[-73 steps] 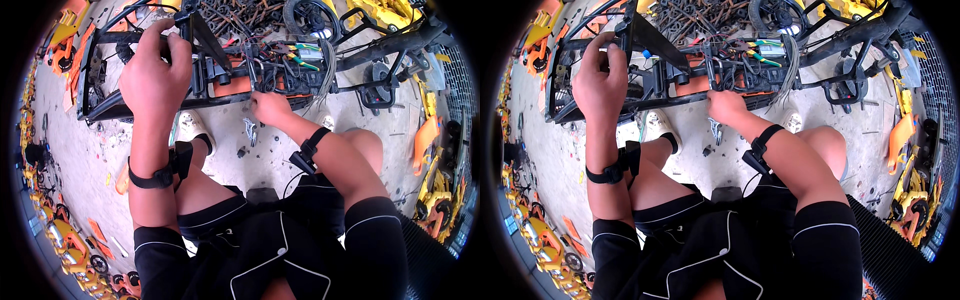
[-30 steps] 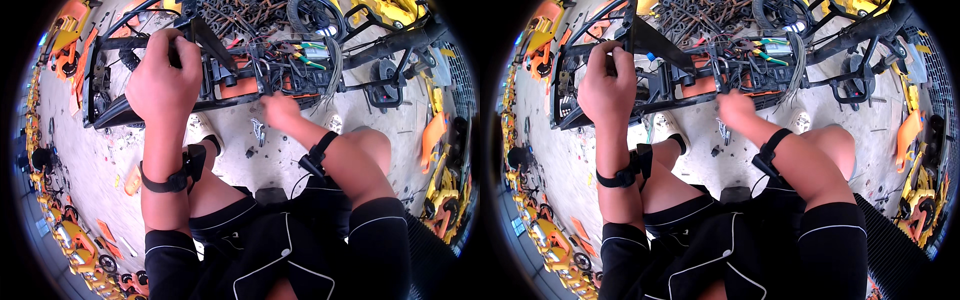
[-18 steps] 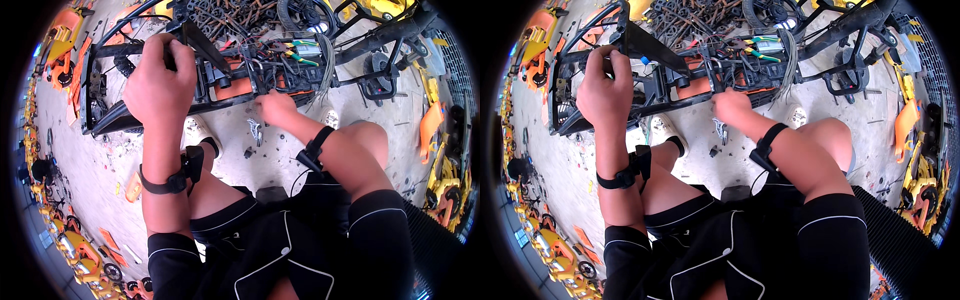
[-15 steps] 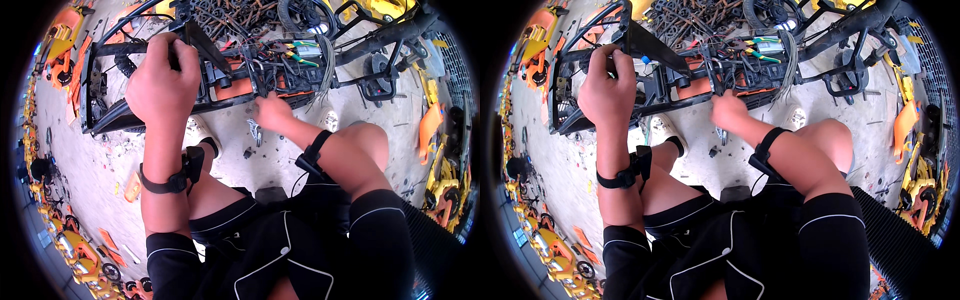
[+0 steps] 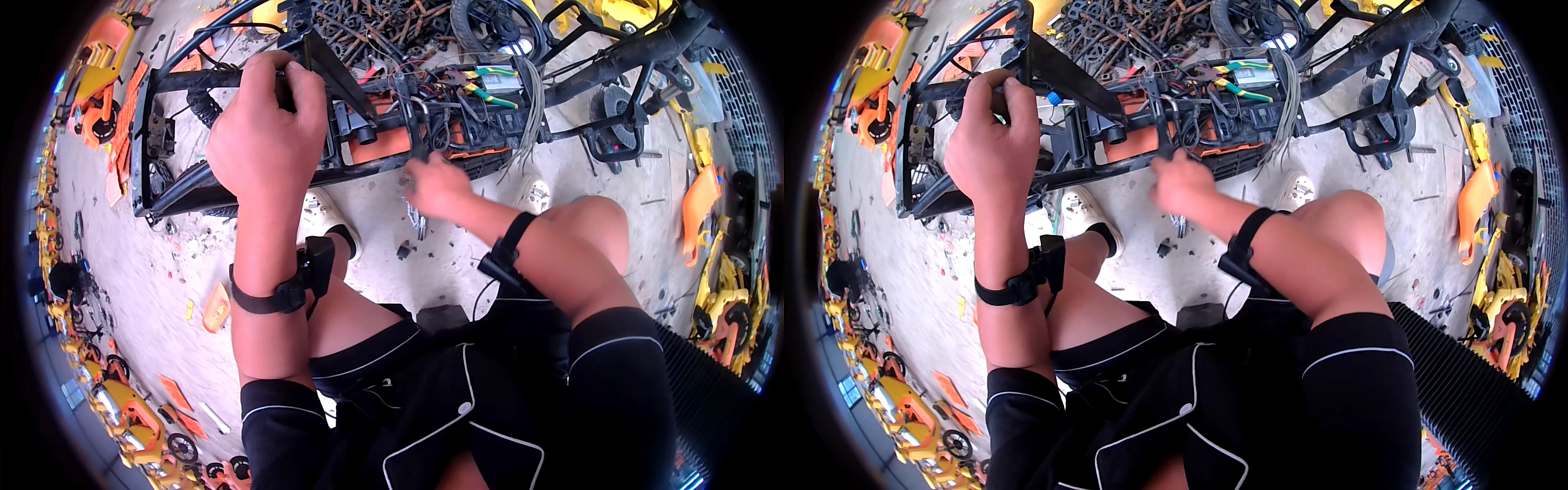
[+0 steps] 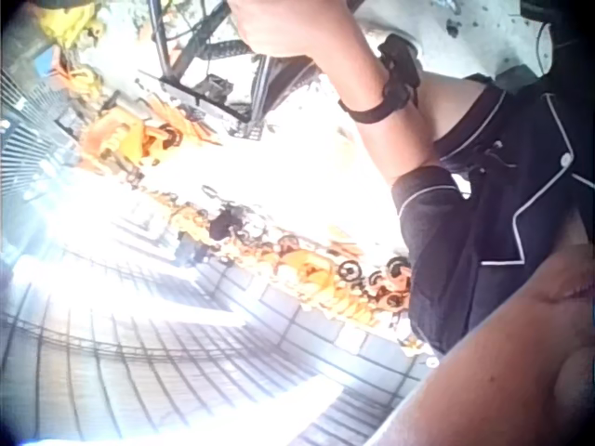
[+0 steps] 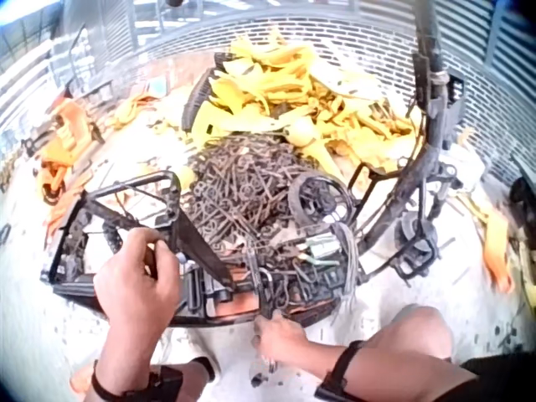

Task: The person performs maintenance on a scooter frame by hand and using a tool to loosen a screw, handles various wires and connectors, and finally places a gray seat panel onto the frame.

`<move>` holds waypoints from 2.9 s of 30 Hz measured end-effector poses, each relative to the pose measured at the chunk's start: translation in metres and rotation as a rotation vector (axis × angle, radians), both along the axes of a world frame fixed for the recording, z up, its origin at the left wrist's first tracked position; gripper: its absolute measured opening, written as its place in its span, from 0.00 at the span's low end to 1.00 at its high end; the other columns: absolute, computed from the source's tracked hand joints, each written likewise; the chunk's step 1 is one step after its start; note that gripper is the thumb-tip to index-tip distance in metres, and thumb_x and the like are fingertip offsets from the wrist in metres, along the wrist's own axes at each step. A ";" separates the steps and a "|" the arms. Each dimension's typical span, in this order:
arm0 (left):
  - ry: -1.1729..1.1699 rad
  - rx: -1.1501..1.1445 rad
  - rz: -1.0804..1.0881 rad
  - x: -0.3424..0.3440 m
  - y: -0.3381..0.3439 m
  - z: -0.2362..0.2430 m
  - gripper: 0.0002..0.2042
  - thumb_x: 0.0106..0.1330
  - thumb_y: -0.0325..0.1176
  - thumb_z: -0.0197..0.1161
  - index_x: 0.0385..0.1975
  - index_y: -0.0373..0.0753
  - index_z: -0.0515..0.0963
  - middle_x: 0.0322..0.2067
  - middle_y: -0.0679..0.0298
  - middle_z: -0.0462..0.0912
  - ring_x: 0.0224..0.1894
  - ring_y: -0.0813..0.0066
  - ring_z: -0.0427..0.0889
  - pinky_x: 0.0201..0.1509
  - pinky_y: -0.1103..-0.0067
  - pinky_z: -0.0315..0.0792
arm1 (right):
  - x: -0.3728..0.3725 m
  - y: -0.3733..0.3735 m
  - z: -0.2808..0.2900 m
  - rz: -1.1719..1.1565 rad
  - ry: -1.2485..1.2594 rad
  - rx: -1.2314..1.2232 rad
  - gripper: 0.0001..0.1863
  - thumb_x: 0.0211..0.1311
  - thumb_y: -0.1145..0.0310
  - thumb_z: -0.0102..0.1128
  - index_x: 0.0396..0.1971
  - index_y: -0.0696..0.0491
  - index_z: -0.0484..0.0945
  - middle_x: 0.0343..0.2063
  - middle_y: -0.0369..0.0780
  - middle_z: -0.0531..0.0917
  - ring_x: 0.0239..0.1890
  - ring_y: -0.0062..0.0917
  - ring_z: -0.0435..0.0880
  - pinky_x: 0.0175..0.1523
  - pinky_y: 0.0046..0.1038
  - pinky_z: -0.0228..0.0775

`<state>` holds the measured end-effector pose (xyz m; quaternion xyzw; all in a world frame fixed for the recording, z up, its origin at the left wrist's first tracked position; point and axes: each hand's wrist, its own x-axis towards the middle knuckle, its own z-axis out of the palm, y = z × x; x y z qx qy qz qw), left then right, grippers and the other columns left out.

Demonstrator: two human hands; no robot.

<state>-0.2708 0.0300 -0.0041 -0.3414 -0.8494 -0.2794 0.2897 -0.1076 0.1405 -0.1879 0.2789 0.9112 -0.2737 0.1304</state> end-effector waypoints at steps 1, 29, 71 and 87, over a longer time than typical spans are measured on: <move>-0.026 -0.006 0.012 0.000 -0.001 0.000 0.05 0.67 0.39 0.64 0.36 0.48 0.84 0.19 0.70 0.84 0.19 0.68 0.83 0.24 0.74 0.71 | -0.002 0.014 -0.002 -0.013 0.058 0.013 0.21 0.58 0.59 0.64 0.52 0.41 0.80 0.47 0.50 0.77 0.44 0.47 0.85 0.50 0.45 0.79; 0.002 0.063 -0.076 -0.004 0.000 -0.001 0.05 0.64 0.38 0.65 0.33 0.48 0.83 0.17 0.65 0.83 0.18 0.60 0.82 0.20 0.70 0.72 | -0.037 0.035 -0.009 -0.104 -0.153 0.044 0.31 0.66 0.61 0.58 0.64 0.61 0.62 0.42 0.55 0.86 0.44 0.49 0.87 0.48 0.45 0.80; 0.399 0.009 -0.698 0.042 0.031 -0.016 0.13 0.57 0.17 0.60 0.43 0.31 0.79 0.37 0.55 0.83 0.40 0.59 0.81 0.46 0.69 0.73 | 0.050 0.204 0.173 -0.646 0.936 -0.740 0.12 0.69 0.59 0.64 0.42 0.53 0.79 0.19 0.32 0.75 0.17 0.16 0.71 0.22 0.22 0.63; -0.404 -0.817 -0.393 0.041 0.176 -0.241 0.15 0.67 0.29 0.54 0.53 0.36 0.76 0.53 0.48 0.81 0.48 0.46 0.84 0.50 0.59 0.79 | 0.048 0.250 0.133 -0.428 0.523 0.093 0.20 0.64 0.64 0.63 0.56 0.37 0.79 0.41 0.45 0.87 0.46 0.43 0.86 0.52 0.40 0.78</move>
